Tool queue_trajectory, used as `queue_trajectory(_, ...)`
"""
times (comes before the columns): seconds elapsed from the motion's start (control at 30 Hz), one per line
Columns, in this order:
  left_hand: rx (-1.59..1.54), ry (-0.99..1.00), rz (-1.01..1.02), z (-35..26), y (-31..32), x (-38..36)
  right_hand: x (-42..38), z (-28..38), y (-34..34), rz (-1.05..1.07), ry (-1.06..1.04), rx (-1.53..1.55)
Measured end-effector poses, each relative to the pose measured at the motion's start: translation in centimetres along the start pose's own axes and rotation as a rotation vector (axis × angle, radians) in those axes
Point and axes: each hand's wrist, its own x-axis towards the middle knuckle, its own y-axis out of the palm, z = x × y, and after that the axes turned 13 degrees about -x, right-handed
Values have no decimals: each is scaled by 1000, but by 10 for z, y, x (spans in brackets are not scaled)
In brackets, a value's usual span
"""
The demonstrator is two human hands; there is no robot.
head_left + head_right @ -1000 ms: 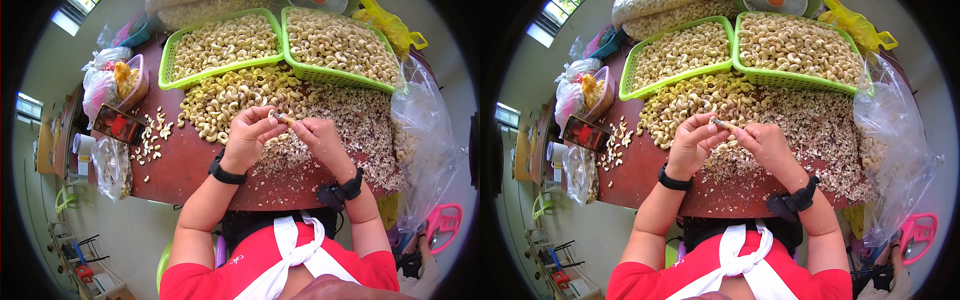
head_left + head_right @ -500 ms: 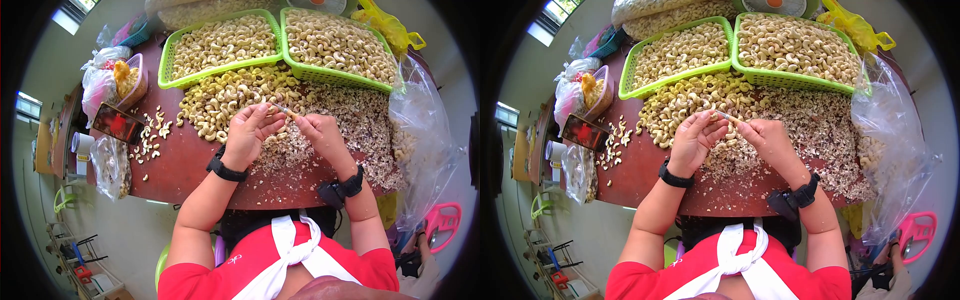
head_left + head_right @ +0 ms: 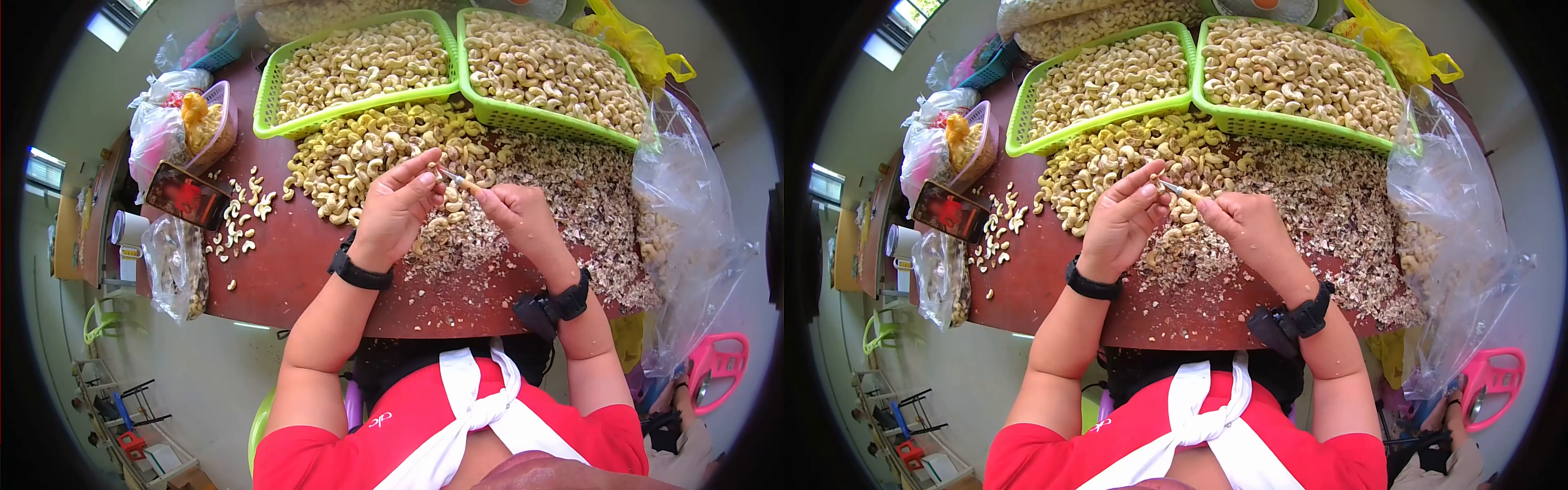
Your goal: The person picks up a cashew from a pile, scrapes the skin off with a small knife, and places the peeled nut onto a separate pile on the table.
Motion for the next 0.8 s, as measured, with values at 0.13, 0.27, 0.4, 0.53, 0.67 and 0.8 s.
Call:
queue_trajectory(0.13, -62, -12, 47, -5, 0, 0, 0, 1, 0, 16, 0, -8)
queue_trajectory(0.27, 25, 22, 91, -6, 3, -1, 0, 1, -1, 39, -6, -20)
queue_trajectory(0.4, 85, 21, 88, -6, 3, -2, -1, 5, -2, 53, 3, -31)
queue_trajectory(0.53, 170, 82, 118, -4, 5, -3, -1, 5, -1, 65, -21, -15)
queue_trajectory(0.67, 332, 148, 133, -3, 1, -1, 0, 6, -2, 80, -36, -51)
queue_trajectory(0.8, 367, 159, 150, -2, -1, 0, 0, 7, -2, 90, -30, -44)
